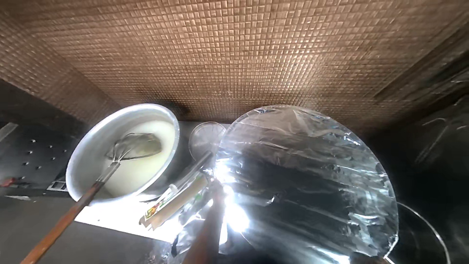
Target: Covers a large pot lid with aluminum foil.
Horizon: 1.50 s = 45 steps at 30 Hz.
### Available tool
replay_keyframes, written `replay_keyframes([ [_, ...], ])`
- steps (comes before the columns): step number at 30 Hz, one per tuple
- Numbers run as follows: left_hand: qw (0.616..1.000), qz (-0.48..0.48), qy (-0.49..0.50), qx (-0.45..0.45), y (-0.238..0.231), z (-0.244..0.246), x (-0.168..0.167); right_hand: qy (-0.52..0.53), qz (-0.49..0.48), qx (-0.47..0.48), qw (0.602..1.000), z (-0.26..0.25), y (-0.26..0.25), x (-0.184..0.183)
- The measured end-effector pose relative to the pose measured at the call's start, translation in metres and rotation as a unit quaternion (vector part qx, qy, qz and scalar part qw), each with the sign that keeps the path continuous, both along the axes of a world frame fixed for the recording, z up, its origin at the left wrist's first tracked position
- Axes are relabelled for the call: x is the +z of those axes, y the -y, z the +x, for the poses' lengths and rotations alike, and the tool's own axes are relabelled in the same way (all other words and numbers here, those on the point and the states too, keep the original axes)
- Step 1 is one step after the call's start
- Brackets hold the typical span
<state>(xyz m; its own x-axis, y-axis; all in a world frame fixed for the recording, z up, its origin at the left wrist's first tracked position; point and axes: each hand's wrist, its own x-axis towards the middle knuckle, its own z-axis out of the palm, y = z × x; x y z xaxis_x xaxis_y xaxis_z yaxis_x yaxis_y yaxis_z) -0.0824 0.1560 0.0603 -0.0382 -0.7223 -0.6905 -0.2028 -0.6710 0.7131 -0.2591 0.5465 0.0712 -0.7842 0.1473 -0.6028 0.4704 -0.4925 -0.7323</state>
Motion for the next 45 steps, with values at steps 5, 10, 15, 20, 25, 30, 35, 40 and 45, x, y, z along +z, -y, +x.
replay_keyframes([
  [5,0.999,0.037,-0.014,0.015,-0.004,0.001,0.044,0.006,0.064,0.071,0.995,-0.015,-0.017,-0.03],
  [10,0.997,-0.067,0.043,-0.017,-0.009,-0.007,0.037,0.006,0.123,0.099,0.987,-0.019,-0.017,-0.04],
  [15,0.999,0.034,0.032,0.006,-0.011,-0.013,0.1,-0.013,0.097,0.047,0.994,-0.021,-0.012,-0.031],
  [20,0.996,0.019,-0.087,0.011,0.0,0.017,0.018,-0.05,0.026,0.109,0.992,-0.014,-0.043,-0.022],
  [25,0.996,0.077,-0.029,-0.016,0.008,0.002,0.068,-0.069,-0.047,0.162,0.983,-0.049,-0.066,-0.036],
  [30,0.997,0.001,0.028,-0.073,0.031,-0.011,0.051,0.058,0.134,0.142,0.979,-0.072,-0.033,0.004],
  [35,0.932,-0.17,0.17,-0.27,0.036,-0.001,-0.011,0.139,0.191,0.146,0.961,-0.08,0.007,0.022],
  [40,0.908,-0.162,0.336,-0.193,0.036,-0.024,-0.007,0.145,0.417,0.163,0.882,-0.091,0.009,-0.005],
  [45,0.958,-0.148,0.214,-0.121,0.05,-0.02,-0.025,0.145,0.491,0.211,0.832,-0.095,0.01,0.001],
])
